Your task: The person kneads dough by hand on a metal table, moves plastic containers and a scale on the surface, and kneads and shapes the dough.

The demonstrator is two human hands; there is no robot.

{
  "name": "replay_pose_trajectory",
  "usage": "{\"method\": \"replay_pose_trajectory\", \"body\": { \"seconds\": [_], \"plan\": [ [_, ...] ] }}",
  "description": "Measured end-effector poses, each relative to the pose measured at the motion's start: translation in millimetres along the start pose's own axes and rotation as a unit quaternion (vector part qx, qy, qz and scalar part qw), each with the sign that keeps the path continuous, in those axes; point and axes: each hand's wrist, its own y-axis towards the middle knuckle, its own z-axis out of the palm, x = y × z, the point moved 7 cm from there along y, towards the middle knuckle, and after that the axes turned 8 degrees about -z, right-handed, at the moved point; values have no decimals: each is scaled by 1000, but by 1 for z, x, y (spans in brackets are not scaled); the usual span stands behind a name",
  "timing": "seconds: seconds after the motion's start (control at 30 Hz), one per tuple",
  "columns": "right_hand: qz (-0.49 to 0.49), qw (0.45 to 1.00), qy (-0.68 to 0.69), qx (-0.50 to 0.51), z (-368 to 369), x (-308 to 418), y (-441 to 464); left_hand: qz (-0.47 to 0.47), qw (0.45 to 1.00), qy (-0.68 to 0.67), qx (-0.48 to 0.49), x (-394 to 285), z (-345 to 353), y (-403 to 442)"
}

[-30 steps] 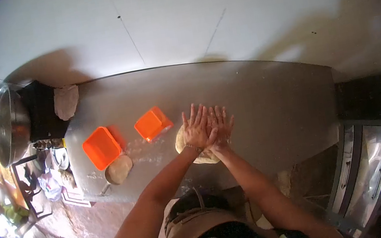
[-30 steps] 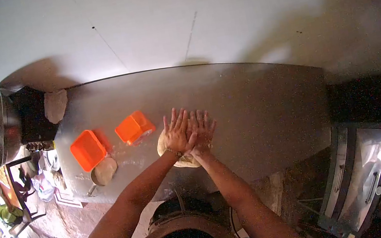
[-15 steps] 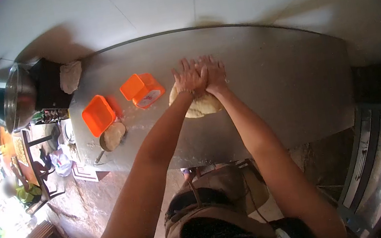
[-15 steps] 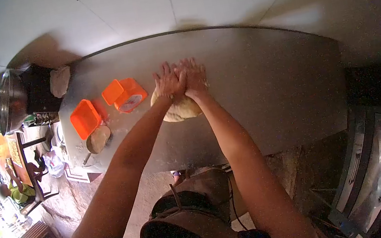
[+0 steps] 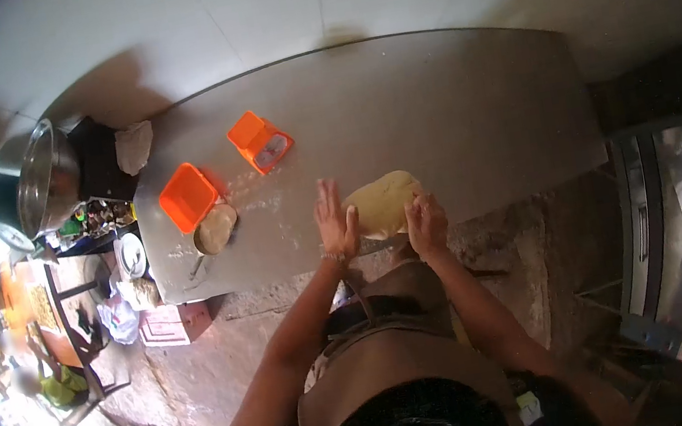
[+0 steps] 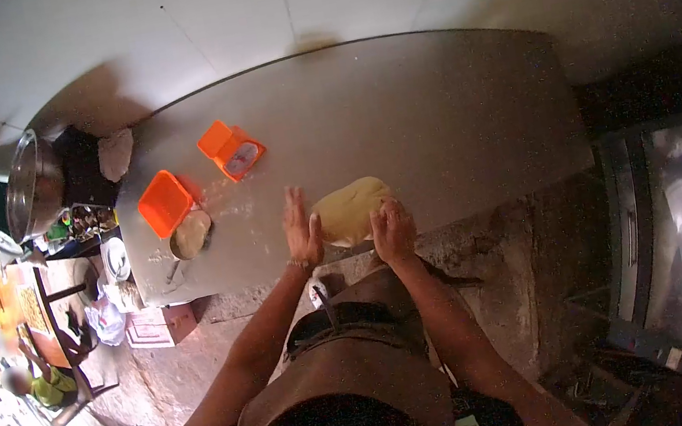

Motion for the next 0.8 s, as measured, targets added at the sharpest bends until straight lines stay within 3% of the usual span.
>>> {"method": "replay_pose_trajectory", "body": {
  "seconds": [0.07,0.1,0.2,0.27,0.33,0.53,0.6,0.67,0.8],
  "plan": [
    [30,983,-175,-43,0,20,9,123,974,71,176,6,49,1],
    [32,982,-178,-49,7,24,11,188,960,75,191,-19,55,-11],
    [-68,985,-95,-128,22,34,13,166,974,34,151,-52,73,-24],
    [-41,984,-124,-118,27,15,31,159,977,19,144,-58,85,-2],
    [-29,986,-123,-108,28,3,43,209,966,92,124,-56,96,17],
    [45,978,-194,-64,38,-48,103,192,934,223,203,-48,140,94],
    [52,972,-224,-47,39,-62,141,153,941,221,204,-47,152,129],
    [141,971,-191,-32,37,-78,188,122,946,223,202,-44,161,165],
    [167,954,-249,-5,30,-96,258,64,943,281,163,-47,184,229]
  ]
}}
